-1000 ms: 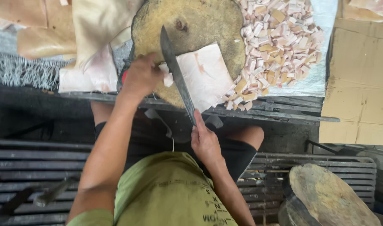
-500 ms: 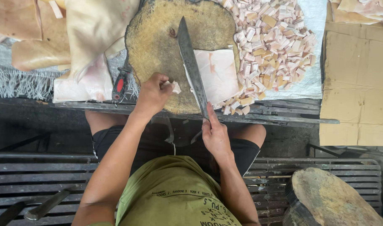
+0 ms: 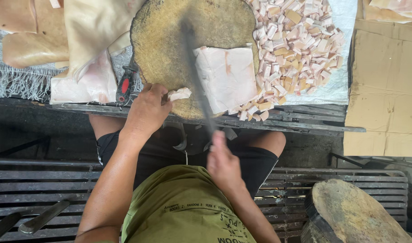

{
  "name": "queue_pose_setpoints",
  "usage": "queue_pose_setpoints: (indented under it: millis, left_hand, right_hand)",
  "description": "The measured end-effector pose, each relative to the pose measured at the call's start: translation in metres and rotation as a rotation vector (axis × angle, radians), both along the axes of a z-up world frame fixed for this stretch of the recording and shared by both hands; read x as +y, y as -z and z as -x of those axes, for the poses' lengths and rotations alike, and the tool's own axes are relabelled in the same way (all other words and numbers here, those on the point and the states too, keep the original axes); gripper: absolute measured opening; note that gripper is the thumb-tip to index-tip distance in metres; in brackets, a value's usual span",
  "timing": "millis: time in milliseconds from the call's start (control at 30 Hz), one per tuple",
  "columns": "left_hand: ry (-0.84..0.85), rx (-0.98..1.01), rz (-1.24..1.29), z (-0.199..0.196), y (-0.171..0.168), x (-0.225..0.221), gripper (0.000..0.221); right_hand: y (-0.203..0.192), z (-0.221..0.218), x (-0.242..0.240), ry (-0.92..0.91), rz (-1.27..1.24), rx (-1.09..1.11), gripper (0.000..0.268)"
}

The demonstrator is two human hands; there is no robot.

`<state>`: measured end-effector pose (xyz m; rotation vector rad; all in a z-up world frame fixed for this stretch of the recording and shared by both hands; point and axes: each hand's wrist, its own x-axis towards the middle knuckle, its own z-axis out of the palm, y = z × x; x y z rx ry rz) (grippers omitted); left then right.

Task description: The person cuts sheets of pork fat into small cubes using a large knife on a round wooden cutting board. The person repeatedly slices the fat into strips and then dices them, accumulating a pile of diced fat on a white sheet beside the board.

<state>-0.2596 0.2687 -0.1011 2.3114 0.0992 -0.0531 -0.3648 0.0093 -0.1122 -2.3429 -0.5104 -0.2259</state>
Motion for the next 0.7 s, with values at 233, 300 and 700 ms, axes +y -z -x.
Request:
queue_pose_setpoints:
  millis: [233,300,700]
  left_hand:
    - [0.156,0.013,-0.135,-0.011,-0.002,-0.025,0.062]
    - [0.180,-0.013,-0.169,-0.020,0.000,-0.037,0.069]
    - [0.266,-0.051,0.003,-0.076,0.020,-0.062,0.023]
  right_hand:
    - [0.009,-0.009,-0.022,0.179,-0.257,0.513,0.070]
    - [0.008,-0.015,-0.031,0.260,-0.490,0.567,0.068]
    - [0.014,-0.013,-0.077,0.421,-0.783,0.554,0.064]
